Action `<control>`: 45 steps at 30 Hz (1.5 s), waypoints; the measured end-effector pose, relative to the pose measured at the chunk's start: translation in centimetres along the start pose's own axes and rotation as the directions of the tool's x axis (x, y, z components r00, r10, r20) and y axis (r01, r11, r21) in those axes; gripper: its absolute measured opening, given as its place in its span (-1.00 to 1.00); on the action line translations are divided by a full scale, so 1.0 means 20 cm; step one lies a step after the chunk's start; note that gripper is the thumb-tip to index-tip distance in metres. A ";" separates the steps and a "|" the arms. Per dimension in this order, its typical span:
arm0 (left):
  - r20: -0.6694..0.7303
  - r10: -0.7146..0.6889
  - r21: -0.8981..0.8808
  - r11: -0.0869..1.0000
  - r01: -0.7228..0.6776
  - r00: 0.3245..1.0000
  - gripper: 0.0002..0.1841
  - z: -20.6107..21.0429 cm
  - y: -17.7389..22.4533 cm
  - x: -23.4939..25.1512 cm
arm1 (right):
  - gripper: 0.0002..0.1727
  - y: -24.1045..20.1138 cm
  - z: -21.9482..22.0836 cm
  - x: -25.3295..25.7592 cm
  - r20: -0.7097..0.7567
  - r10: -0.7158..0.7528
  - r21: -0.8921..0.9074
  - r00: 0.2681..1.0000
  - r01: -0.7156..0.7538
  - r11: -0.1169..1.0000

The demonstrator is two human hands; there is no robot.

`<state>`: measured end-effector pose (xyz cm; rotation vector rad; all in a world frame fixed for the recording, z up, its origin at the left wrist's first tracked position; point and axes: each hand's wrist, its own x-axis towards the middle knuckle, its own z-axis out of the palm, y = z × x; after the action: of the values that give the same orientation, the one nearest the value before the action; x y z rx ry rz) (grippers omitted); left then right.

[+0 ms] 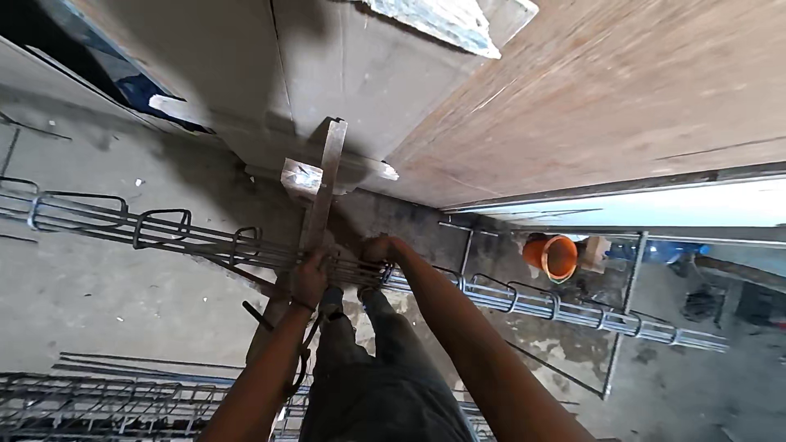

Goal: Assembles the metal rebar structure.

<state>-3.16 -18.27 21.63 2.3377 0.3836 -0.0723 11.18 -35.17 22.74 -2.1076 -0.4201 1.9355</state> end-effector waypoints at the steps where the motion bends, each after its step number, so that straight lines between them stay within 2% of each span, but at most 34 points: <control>1: -0.001 0.001 -0.005 1.000 -0.001 1.000 -0.75 0.00 0.00 0.00 | -0.64 -0.02 -0.01 -0.03 -0.014 -0.003 -0.053 1.000 0.002 0.999; 2: -0.003 0.000 -0.009 1.000 0.000 1.000 -0.75 0.00 0.00 0.00 | -0.65 -0.02 0.00 -0.05 -0.067 -0.006 -0.069 0.998 0.002 0.998; 3: 0.002 -0.003 -0.009 1.000 0.003 1.000 -0.75 0.00 0.00 0.01 | -0.63 -0.04 0.03 -0.09 -0.180 0.005 -0.024 0.984 -0.009 1.000; 5: 0.032 -0.023 0.019 1.000 0.022 0.999 -0.73 -0.02 0.00 0.01 | -0.59 -0.09 0.14 -0.18 -0.477 0.087 0.133 0.875 -0.026 0.991; 7: 0.078 -0.063 0.040 0.997 0.060 0.995 -0.70 -0.04 0.02 0.02 | -0.48 -0.11 0.27 -0.21 -0.621 0.141 0.204 0.771 -0.014 0.979; 9: 0.107 -0.077 0.027 0.997 0.074 0.991 -0.69 -0.05 0.02 0.02 | -0.44 -0.15 0.40 -0.25 -0.614 0.127 0.174 0.779 -0.024 0.985; 11: 0.145 -0.095 0.032 0.995 0.091 0.985 -0.68 -0.06 0.04 0.03 | -0.48 -0.20 0.48 -0.25 -0.596 0.120 0.115 0.794 -0.063 0.991; 15: 0.158 -0.097 0.023 0.995 0.095 0.983 -0.67 -0.08 0.05 0.03 | -0.59 -0.28 0.48 -0.29 -0.630 0.083 0.014 0.772 -0.096 0.995; 17: 0.137 -0.067 -0.025 0.997 0.071 0.988 -0.67 -0.08 0.05 0.03 | -0.61 -0.37 0.50 -0.40 -0.686 -0.003 -0.017 0.727 -0.013 1.000; 20: 0.121 -0.047 -0.047 0.997 0.053 0.991 -0.68 -0.07 0.04 0.02 | -0.73 -0.44 0.61 -0.58 -0.813 -0.171 -0.010 0.557 0.281 0.960; 21: 0.133 -0.053 -0.056 0.997 0.061 0.990 -0.68 -0.07 0.04 0.02 | -0.75 -0.42 0.64 -0.61 -0.824 -0.150 0.078 0.546 0.372 0.925; 22: 0.130 -0.042 -0.072 0.996 0.052 0.991 -0.69 -0.07 0.04 0.02 | -0.77 -0.38 0.68 -0.62 -0.834 -0.085 0.182 0.546 0.416 0.891; 23: 0.144 -0.045 -0.081 0.995 0.057 0.989 -0.69 -0.07 0.03 0.03 | -0.76 -0.34 0.71 -0.63 -0.832 -0.007 0.255 0.555 0.393 0.884; 24: 0.165 -0.057 -0.086 0.994 0.072 0.985 -0.69 -0.08 0.03 0.04 | -0.74 -0.31 0.70 -0.66 -0.812 0.061 0.269 0.581 0.279 0.922; 26: 0.200 -0.076 -0.087 0.992 0.095 0.977 -0.67 -0.09 0.03 0.03 | -0.65 -0.32 0.65 -0.75 -0.649 0.202 0.125 0.733 -0.158 0.979; 27: 0.198 -0.070 -0.091 0.992 0.090 0.978 -0.67 -0.09 0.03 0.03 | -0.60 -0.35 0.63 -0.78 -0.586 0.259 0.019 0.768 -0.306 0.952; 28: 0.183 -0.055 -0.099 0.992 0.074 0.982 -0.67 -0.09 0.03 0.02 | -0.56 -0.40 0.62 -0.79 -0.596 0.263 -0.066 0.759 -0.373 0.926; 30: 0.162 -0.036 -0.109 0.993 0.055 0.986 -0.69 -0.09 0.03 0.02 | -0.50 -0.48 0.63 -0.75 -0.731 0.120 -0.201 0.671 -0.381 0.903; 31: 0.163 -0.039 -0.103 0.993 0.057 0.986 -0.68 -0.09 0.03 0.02 | -0.47 -0.52 0.62 -0.70 -0.761 0.057 -0.229 0.646 -0.351 0.908; 32: 0.163 -0.043 -0.098 0.993 0.060 0.986 -0.68 -0.09 0.03 0.02 | -0.46 -0.55 0.62 -0.63 -0.753 0.043 -0.219 0.656 -0.312 0.925; 35: 0.121 -0.044 -0.087 0.995 0.055 0.992 -0.68 -0.05 0.01 0.01 | -0.44 -0.57 0.60 -0.39 -0.602 0.248 0.008 0.759 -0.305 0.952; 37: 0.111 -0.049 -0.074 0.996 0.057 0.993 -0.66 -0.03 0.00 0.02 | -0.43 -0.56 0.59 -0.30 -0.544 0.356 0.107 0.760 -0.358 0.928; 41: 0.061 0.001 -0.061 0.998 0.003 0.998 -0.65 0.00 -0.02 -0.02 | -0.53 -0.58 0.60 -0.33 -0.537 0.363 0.072 0.762 -0.388 0.919; 43: -0.027 0.062 -0.070 0.996 -0.063 0.998 -0.68 0.02 -0.04 -0.03 | -0.55 -0.56 0.59 -0.31 -0.520 0.377 0.168 0.767 -0.341 0.925; 45: -0.060 0.080 -0.096 0.992 -0.086 0.995 -0.69 0.05 -0.06 -0.02 | -0.57 -0.52 0.59 -0.27 -0.538 0.352 0.337 0.766 -0.187 0.923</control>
<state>-3.84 -18.30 20.27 2.2584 0.3104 0.0519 -1.42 -27.65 30.64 -2.5220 0.2791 1.2298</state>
